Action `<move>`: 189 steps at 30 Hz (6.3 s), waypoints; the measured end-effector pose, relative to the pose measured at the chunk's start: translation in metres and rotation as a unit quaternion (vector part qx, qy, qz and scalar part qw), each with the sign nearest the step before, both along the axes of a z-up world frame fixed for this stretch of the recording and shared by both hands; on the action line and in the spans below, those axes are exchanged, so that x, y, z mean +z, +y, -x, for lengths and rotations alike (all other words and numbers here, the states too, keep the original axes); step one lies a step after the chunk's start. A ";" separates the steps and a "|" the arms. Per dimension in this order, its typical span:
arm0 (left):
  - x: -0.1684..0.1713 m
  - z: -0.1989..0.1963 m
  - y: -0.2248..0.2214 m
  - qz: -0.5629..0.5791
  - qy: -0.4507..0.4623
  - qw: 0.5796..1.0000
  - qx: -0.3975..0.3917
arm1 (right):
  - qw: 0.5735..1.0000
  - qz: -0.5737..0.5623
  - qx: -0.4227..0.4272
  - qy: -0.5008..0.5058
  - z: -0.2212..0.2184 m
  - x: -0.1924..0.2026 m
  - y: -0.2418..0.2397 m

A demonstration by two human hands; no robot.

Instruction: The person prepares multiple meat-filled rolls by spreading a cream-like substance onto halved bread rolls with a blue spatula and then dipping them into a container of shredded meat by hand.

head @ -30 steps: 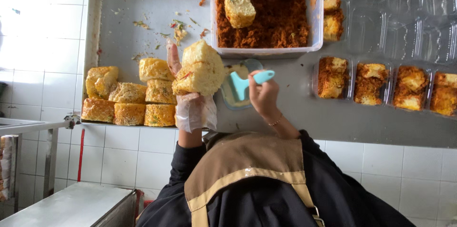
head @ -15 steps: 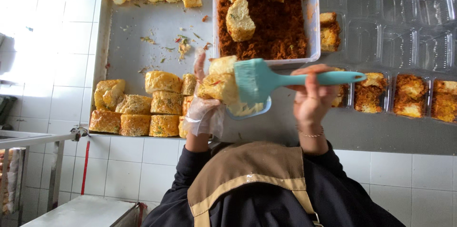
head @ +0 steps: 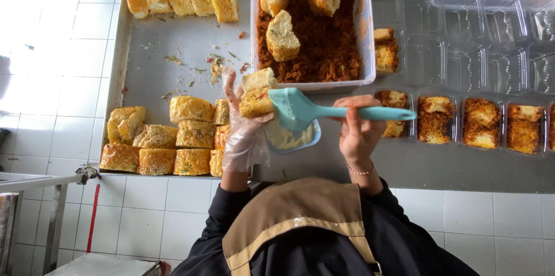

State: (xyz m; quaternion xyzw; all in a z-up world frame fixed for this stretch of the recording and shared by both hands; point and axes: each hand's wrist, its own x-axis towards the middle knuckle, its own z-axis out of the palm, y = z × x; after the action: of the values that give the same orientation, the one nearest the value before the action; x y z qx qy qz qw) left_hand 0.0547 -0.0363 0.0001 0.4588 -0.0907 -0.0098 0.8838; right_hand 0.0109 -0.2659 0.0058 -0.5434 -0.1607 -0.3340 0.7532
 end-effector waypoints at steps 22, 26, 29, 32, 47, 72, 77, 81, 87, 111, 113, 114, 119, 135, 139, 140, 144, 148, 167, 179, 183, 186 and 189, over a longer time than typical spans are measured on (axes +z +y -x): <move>0.011 0.008 0.012 0.097 0.009 0.993 -0.070 | 0.997 -0.005 -0.004 0.078 0.011 0.011 0.008; 0.004 0.005 0.018 0.076 -0.030 0.992 -0.092 | 0.994 0.013 -0.073 0.078 -0.001 0.016 -0.007; 0.006 0.002 0.008 -0.013 -0.071 0.993 -0.093 | 0.987 0.103 -0.120 0.030 -0.002 0.009 0.012; 0.008 0.005 0.006 0.130 0.037 0.989 -0.057 | 0.993 -0.074 0.036 0.084 0.017 0.010 0.017; -0.011 0.017 -0.003 0.126 0.075 0.985 -0.093 | 0.943 -0.249 0.066 0.210 -0.013 0.000 -0.004; 0.013 -0.013 0.001 -0.074 -0.062 0.983 -0.155 | 0.954 -0.177 -0.075 0.229 -0.004 -0.022 -0.039; 0.059 -0.077 -0.040 -0.349 -0.229 0.906 -0.069 | 0.938 -0.185 -0.174 0.235 -0.011 -0.043 -0.098; 0.091 -0.157 -0.101 -0.546 -0.267 0.794 -0.008 | 0.924 -0.210 -0.241 0.209 -0.012 -0.043 -0.124; 0.091 -0.191 -0.134 -0.781 -0.043 0.593 -0.190 | 0.925 -0.255 -0.228 0.166 0.008 -0.039 -0.142; -0.019 -0.358 0.068 -0.935 -0.096 0.334 -0.076 | 0.925 -0.245 -0.219 0.192 0.018 -0.063 -0.122; -0.020 -0.373 0.060 -0.943 -0.102 0.297 -0.113 | 0.924 -0.213 -0.227 0.223 0.011 -0.066 -0.116; -0.020 -0.379 0.057 -0.945 -0.104 0.283 -0.128 | 0.924 -0.211 -0.232 0.221 0.007 -0.067 -0.114; -0.008 -0.345 0.053 -0.939 -0.117 0.238 -0.217 | 0.920 -0.216 -0.222 0.240 0.001 -0.058 -0.117; -0.003 -0.249 0.076 -0.615 0.062 0.783 0.061 | 0.938 -0.202 -0.158 0.233 0.023 -0.037 -0.097; 0.022 -0.193 0.103 0.195 0.216 0.954 0.076 | 0.933 -0.158 -0.162 0.281 0.024 -0.045 -0.085; 0.029 -0.178 0.106 0.194 0.216 0.954 0.074 | 0.925 -0.152 -0.160 0.309 0.022 -0.045 -0.076; 0.050 -0.115 0.107 0.370 0.124 0.920 0.030 | 0.933 0.042 -0.170 0.313 0.020 -0.043 -0.048; 0.050 -0.046 0.081 0.358 0.013 0.934 -0.007 | 0.893 0.324 -0.236 0.202 0.011 -0.040 -0.023; -0.033 0.023 0.056 -0.197 -0.043 0.958 0.204 | 0.898 0.399 -0.143 0.120 0.000 -0.072 0.061; -0.026 0.024 0.048 -0.141 -0.046 0.972 0.181 | 0.912 0.354 -0.144 0.146 -0.003 -0.077 0.029; -0.007 0.015 0.032 -0.128 -0.237 0.946 0.181 | 0.941 0.254 -0.184 0.127 -0.001 -0.023 -0.011; 0.004 0.016 0.014 -0.200 -0.244 0.932 0.176 | 0.972 0.110 -0.156 0.134 0.025 0.036 -0.020; 0.006 0.019 -0.015 -0.153 -0.205 0.958 0.130 | 0.986 0.002 -0.151 0.064 0.033 0.067 0.005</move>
State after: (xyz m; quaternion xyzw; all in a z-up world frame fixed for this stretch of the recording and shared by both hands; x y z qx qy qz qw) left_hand 0.0360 -0.0510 0.0059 0.5886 -0.2068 0.1852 0.7593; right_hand -0.0216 -0.2609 0.0728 -0.5828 -0.0289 -0.4081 0.7021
